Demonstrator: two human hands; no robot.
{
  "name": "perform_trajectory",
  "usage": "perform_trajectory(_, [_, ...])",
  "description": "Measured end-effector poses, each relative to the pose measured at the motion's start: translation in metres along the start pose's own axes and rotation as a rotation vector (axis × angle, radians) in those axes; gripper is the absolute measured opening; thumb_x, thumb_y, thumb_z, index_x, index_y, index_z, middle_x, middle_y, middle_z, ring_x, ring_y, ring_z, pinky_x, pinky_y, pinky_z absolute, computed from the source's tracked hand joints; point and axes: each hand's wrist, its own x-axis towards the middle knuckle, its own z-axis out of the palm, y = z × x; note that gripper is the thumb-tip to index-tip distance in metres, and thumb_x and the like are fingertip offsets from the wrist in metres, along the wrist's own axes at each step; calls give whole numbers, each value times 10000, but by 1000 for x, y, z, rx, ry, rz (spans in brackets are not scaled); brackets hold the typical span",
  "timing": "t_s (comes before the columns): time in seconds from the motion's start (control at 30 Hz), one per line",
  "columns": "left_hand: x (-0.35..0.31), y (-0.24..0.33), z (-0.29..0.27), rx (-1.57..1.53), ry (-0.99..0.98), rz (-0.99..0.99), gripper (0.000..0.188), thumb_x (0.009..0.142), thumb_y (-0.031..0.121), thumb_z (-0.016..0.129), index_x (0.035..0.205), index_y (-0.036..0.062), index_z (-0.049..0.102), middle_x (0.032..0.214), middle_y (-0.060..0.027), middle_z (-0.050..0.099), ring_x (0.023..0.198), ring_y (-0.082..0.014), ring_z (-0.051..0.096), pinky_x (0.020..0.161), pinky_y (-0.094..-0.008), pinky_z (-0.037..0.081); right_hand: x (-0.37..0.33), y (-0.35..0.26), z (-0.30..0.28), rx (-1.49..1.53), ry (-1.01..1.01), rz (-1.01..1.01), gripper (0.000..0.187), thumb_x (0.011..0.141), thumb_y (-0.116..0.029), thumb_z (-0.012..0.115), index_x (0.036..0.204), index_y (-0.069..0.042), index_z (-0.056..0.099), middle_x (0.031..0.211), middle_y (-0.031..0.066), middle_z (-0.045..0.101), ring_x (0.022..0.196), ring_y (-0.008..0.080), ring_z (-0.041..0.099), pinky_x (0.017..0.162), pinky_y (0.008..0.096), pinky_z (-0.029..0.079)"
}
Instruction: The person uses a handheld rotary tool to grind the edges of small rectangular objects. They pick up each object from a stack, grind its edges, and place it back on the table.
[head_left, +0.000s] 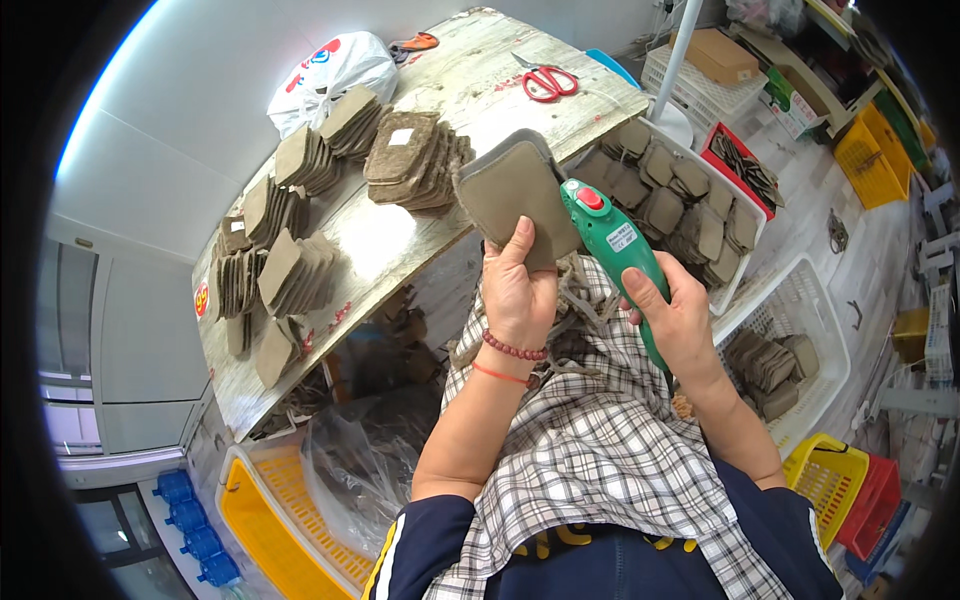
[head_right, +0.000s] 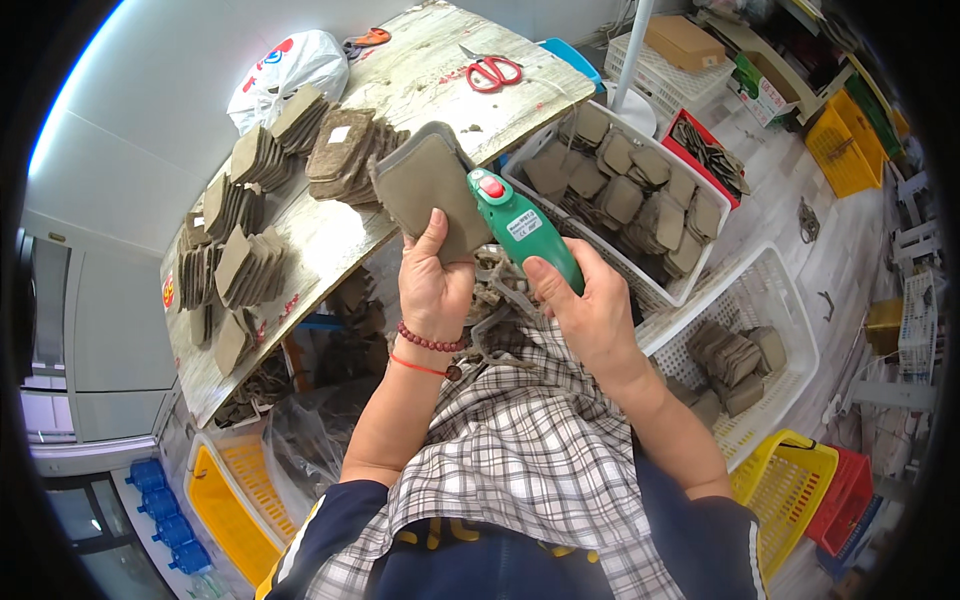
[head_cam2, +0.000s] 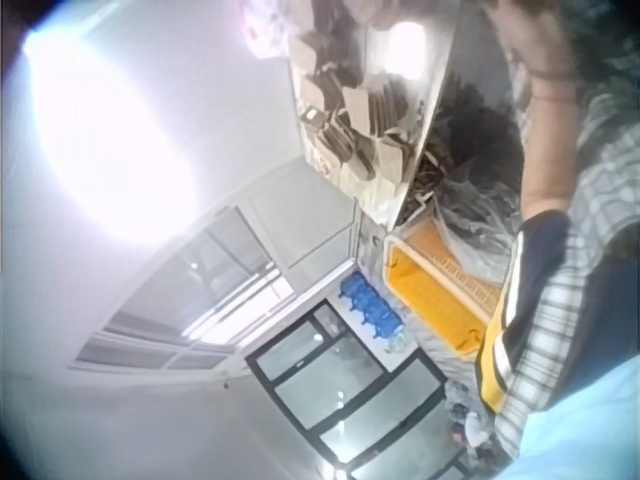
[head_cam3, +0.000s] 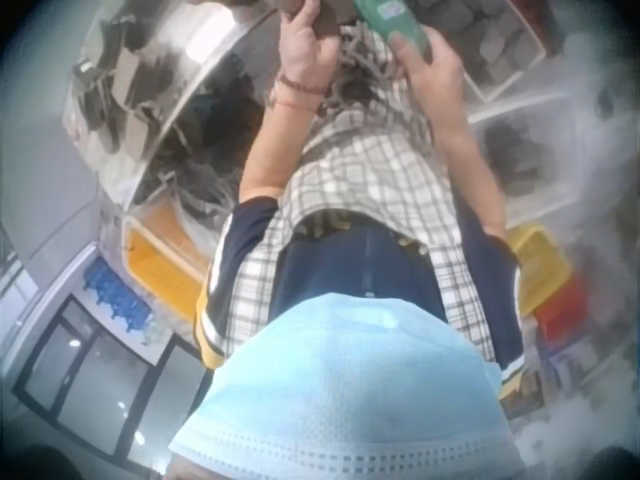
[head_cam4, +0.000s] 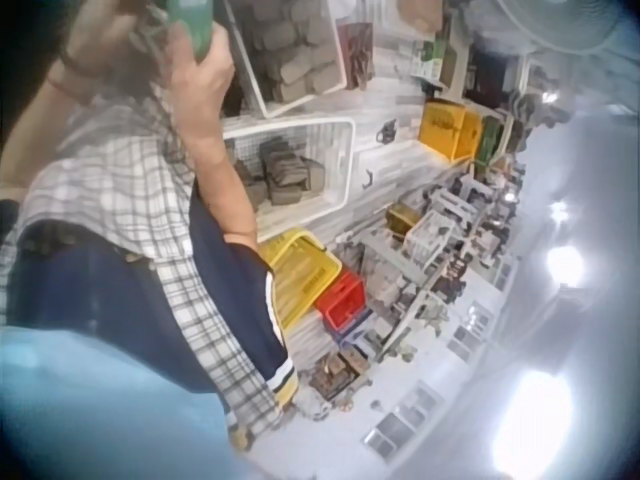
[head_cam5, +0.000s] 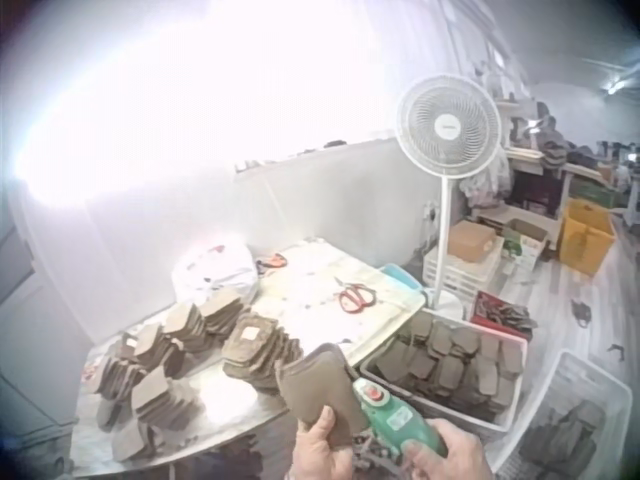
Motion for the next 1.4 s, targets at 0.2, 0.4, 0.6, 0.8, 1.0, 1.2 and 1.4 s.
perform_trajectory(0.2, [-11, 0, -10, 78, -80, -104, 372, 906, 16, 596, 1260, 66, 493, 1221, -63, 592, 1122, -217, 576, 974, -389, 472, 5, -7, -10, -18, -9, 34, 396, 906, -362, 651, 1029, 11, 603, 711, 10, 583, 596, 52, 510, 547, 212, 435])
perform_trajectory(0.4, [-7, 29, -19, 255, -186, -192, 366, 895, 4, 602, 1245, 42, 502, 1209, -92, 603, 1090, -231, 601, 932, -390, 500, 3, -14, -35, -14, -115, 102, 399, 911, -356, 642, 1054, 14, 605, 737, 11, 585, 618, 58, 520, 551, 223, 446])
perform_trajectory(0.6, [9, 68, -31, 513, -282, -285, 382, 866, -30, 615, 1237, -1, 528, 1135, -107, 642, 1015, -201, 637, 878, -358, 530, -2, -15, -59, -114, -247, 124, 420, 894, -377, 657, 1055, 8, 612, 729, 11, 581, 653, 63, 535, 585, 227, 456])
perform_trajectory(0.8, [7, 82, -25, 653, -274, -394, 420, 843, -83, 596, 1253, -16, 533, 1112, -108, 652, 967, -183, 650, 851, -332, 539, -11, -9, -62, -258, -242, 99, 428, 867, -383, 688, 1064, -9, 623, 744, 18, 606, 654, 73, 543, 603, 244, 454])
perform_trajectory(1.0, [-7, 74, -22, 715, -207, -508, 434, 835, -94, 597, 1256, -26, 522, 1126, -113, 642, 973, -183, 649, 863, -330, 536, -14, 1, -48, -312, -175, 26, 426, 869, -381, 686, 1070, -11, 624, 757, 39, 625, 678, 102, 563, 631, 264, 462])
perform_trajectory(1.2, [-10, 75, -30, 714, -210, -627, 463, 828, -90, 609, 1273, -10, 511, 1120, -92, 641, 978, -163, 637, 876, -299, 511, -6, -2, -43, -156, -261, 152, 402, 885, -382, 666, 1019, -5, 629, 716, 17, 592, 628, 70, 540, 574, 232, 449])
perform_trajectory(1.4, [-3, 97, -27, 1040, -281, -453, 249, 772, -51, 680, 980, 29, 568, 899, -23, 638, 823, -102, 607, 768, -243, 490, -2, 0, -54, -110, -352, 259, 403, 890, -393, 653, 978, -1, 626, 698, 15, 573, 565, 70, 518, 527, 224, 437])
